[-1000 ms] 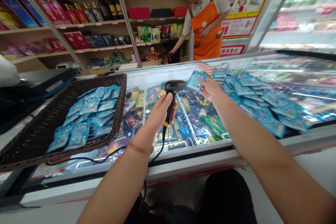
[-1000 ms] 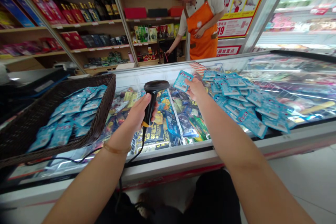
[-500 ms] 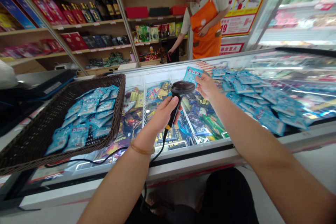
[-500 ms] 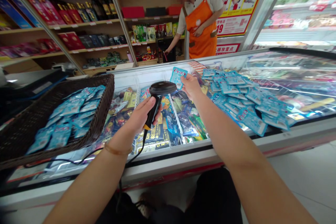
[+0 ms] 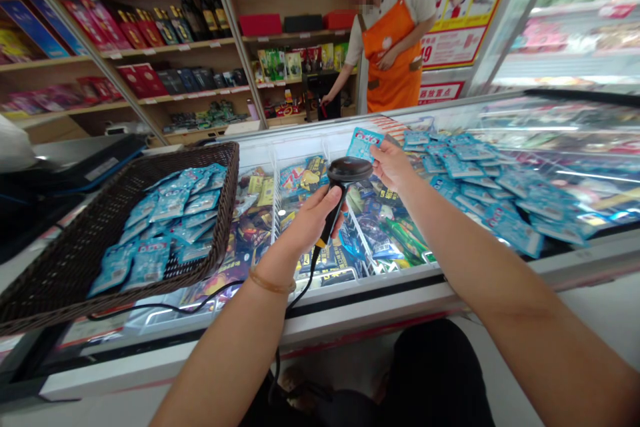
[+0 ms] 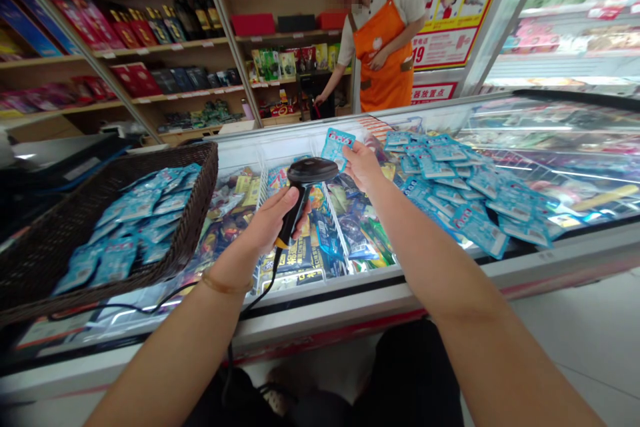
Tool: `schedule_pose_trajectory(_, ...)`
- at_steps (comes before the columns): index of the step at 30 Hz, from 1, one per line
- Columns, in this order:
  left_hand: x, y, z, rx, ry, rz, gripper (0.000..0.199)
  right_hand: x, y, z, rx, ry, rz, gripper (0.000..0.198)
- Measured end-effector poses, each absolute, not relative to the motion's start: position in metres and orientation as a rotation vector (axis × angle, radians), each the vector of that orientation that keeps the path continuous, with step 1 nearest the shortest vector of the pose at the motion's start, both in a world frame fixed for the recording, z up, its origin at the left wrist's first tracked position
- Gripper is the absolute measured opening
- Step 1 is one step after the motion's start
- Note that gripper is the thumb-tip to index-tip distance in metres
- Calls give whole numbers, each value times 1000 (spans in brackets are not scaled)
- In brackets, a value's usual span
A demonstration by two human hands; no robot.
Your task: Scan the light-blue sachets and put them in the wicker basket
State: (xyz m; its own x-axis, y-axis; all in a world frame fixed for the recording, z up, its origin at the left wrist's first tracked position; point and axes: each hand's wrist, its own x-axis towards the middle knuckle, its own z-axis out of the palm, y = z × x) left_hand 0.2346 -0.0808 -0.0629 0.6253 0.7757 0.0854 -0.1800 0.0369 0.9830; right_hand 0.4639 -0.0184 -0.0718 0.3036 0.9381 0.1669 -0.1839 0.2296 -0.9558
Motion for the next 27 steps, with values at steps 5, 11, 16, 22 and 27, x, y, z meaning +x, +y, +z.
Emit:
schedule_pose_trajectory(5, 239, -84, -58, 1275, 650, 899, 48, 459, -17, -75, -1052, -885, 952, 29)
schedule_pose_trajectory(11, 218, -85, -15, 993, 935, 1078, 35, 419, 6, -65, -1174, -755, 1009, 7)
schedule_pose_trajectory(16, 165, -80, 16, 921, 1006, 1308, 31, 342, 40, -30, -1223, -872, 1106, 18)
schedule_pose_trajectory(22, 112, -87, 28, 812, 1062, 1421, 32, 225, 71, 11, -1166, -977, 1319, 21)
schedule_pose_trajectory(27, 99, -92, 29, 784, 1068, 1460, 30, 180, 85, 13, -956, -1160, 1505, 13)
